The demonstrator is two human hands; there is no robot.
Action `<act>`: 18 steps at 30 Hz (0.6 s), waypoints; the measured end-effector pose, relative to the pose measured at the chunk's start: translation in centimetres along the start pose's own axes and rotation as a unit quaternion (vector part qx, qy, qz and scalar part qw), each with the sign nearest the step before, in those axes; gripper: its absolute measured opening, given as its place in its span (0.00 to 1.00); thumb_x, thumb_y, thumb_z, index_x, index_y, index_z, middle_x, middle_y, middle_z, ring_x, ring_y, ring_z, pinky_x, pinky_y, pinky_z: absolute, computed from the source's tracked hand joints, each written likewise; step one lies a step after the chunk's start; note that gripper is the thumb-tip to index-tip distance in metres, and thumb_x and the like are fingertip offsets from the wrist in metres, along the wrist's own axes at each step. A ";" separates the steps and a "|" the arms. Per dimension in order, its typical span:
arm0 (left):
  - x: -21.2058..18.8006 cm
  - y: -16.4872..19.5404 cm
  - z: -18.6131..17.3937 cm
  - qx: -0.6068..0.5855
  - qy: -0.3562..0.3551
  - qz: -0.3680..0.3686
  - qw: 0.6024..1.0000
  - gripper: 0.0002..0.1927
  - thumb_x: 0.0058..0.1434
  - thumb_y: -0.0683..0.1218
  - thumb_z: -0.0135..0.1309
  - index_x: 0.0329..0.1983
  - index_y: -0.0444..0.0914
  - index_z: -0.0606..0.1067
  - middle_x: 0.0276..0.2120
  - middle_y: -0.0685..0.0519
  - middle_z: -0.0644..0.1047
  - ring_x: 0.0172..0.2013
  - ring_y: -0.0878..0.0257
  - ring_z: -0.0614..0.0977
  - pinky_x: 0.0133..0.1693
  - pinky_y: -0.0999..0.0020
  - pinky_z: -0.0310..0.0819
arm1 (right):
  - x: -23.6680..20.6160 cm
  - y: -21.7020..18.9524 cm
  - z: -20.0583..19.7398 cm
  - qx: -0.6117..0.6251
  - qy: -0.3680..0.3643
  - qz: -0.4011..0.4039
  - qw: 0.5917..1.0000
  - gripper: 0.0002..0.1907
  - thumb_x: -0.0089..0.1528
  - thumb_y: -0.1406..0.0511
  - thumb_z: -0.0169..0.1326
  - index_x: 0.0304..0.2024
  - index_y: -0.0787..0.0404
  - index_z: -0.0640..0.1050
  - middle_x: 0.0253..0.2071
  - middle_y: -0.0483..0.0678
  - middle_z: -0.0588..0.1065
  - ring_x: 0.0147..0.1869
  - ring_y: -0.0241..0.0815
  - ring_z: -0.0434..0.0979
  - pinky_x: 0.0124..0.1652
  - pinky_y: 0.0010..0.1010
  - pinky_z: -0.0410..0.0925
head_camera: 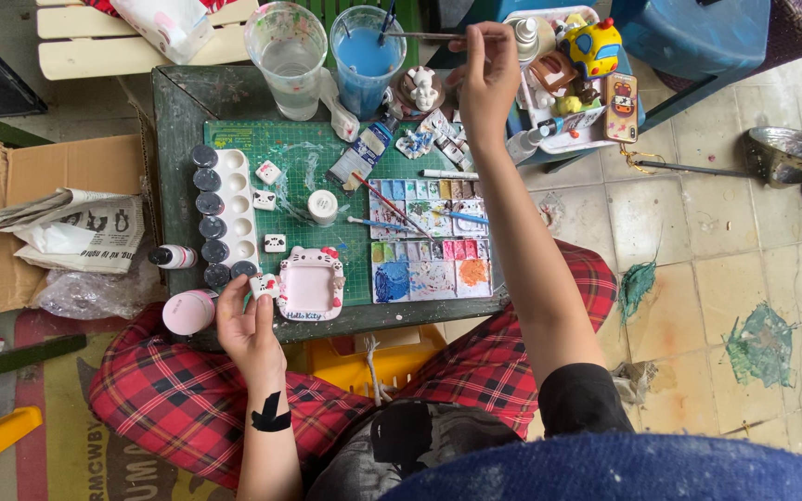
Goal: The person sits on the floor and paints small white cat-shaped figurines with a paintbrush, dipping into a watercolor palette and a pink paint jar. They rotate each figurine to paint different sides, dip the brush in water cups, and set finished pieces on the table.
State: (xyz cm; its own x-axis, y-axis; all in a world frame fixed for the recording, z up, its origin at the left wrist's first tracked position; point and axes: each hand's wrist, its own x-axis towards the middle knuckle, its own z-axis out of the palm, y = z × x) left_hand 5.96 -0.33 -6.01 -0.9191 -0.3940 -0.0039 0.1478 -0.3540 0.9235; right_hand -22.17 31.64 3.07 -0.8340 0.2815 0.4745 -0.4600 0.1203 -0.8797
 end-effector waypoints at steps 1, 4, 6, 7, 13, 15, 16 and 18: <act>0.0 0.1 0.1 -0.009 -0.003 -0.008 1.000 0.20 0.70 0.35 0.52 0.65 0.31 0.68 0.57 0.47 0.74 0.57 0.61 0.77 0.62 0.67 0.71 | -0.2 0.1 -0.4 -0.001 0.000 -0.008 1.000 0.04 0.75 0.67 0.50 0.48 0.62 0.74 0.39 0.47 0.80 0.35 0.29 0.78 0.30 0.22 0.69; -0.3 0.2 0.2 -0.040 -0.013 -0.034 0.999 0.20 0.70 0.35 0.52 0.65 0.29 0.68 0.58 0.46 0.74 0.58 0.61 0.77 0.63 0.66 0.70 | -1.2 0.0 -1.4 -0.077 0.014 -0.020 0.997 0.05 0.74 0.67 0.51 0.47 0.62 0.74 0.38 0.47 0.80 0.31 0.29 0.77 0.28 0.21 0.68; -0.7 0.3 0.5 -0.057 -0.028 -0.045 0.997 0.20 0.70 0.35 0.51 0.65 0.29 0.68 0.58 0.46 0.74 0.59 0.61 0.77 0.64 0.65 0.69 | -1.4 -0.4 -1.9 -0.128 0.029 -0.054 0.990 0.04 0.74 0.66 0.52 0.47 0.62 0.74 0.37 0.47 0.81 0.31 0.30 0.78 0.28 0.21 0.69; -0.9 0.3 0.7 -0.065 -0.038 -0.046 0.996 0.20 0.70 0.35 0.51 0.65 0.29 0.67 0.58 0.46 0.74 0.59 0.61 0.77 0.64 0.65 0.69 | -1.2 -0.6 -2.1 -0.143 0.035 -0.086 0.985 0.04 0.76 0.66 0.53 0.48 0.61 0.74 0.38 0.47 0.82 0.34 0.32 0.80 0.31 0.22 0.70; -2.4 1.4 1.4 -0.070 -0.075 -0.040 0.994 0.20 0.70 0.36 0.52 0.65 0.29 0.68 0.58 0.46 0.74 0.59 0.59 0.77 0.66 0.62 0.68 | -3.3 -1.2 -6.8 0.052 0.081 0.026 0.995 0.06 0.73 0.66 0.53 0.44 0.62 0.70 0.35 0.51 0.80 0.21 0.32 0.73 0.23 0.20 0.62; -3.4 2.1 0.9 -0.076 -0.084 -0.063 0.992 0.20 0.71 0.37 0.52 0.65 0.30 0.68 0.58 0.46 0.75 0.59 0.57 0.77 0.66 0.60 0.68 | -7.8 -1.9 -10.6 0.074 0.082 0.057 0.992 0.08 0.74 0.65 0.52 0.42 0.62 0.69 0.33 0.51 0.78 0.20 0.31 0.68 0.22 0.20 0.59; -3.6 2.3 0.7 -0.078 -0.085 -0.065 0.991 0.19 0.72 0.38 0.52 0.65 0.30 0.68 0.57 0.46 0.75 0.59 0.56 0.77 0.67 0.59 0.68 | -10.2 -2.4 -12.4 0.062 0.068 0.065 0.994 0.10 0.76 0.64 0.51 0.42 0.62 0.69 0.32 0.51 0.77 0.21 0.30 0.67 0.21 0.20 0.60; -3.6 2.1 0.8 -0.092 -0.081 -0.067 0.990 0.19 0.73 0.40 0.52 0.65 0.30 0.68 0.57 0.46 0.74 0.59 0.56 0.77 0.68 0.57 0.68 | -15.8 -3.5 -15.0 0.017 0.079 0.114 0.990 0.08 0.77 0.63 0.49 0.46 0.60 0.68 0.30 0.51 0.76 0.21 0.29 0.66 0.22 0.20 0.61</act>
State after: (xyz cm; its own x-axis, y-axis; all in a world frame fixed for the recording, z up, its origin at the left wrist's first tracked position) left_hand 9.30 1.03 -3.73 -0.9794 -0.1967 -0.0454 0.0712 -0.5473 0.8339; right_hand -2.86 41.05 -1.78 -0.8605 0.4428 0.2518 -0.2783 0.0053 -0.9605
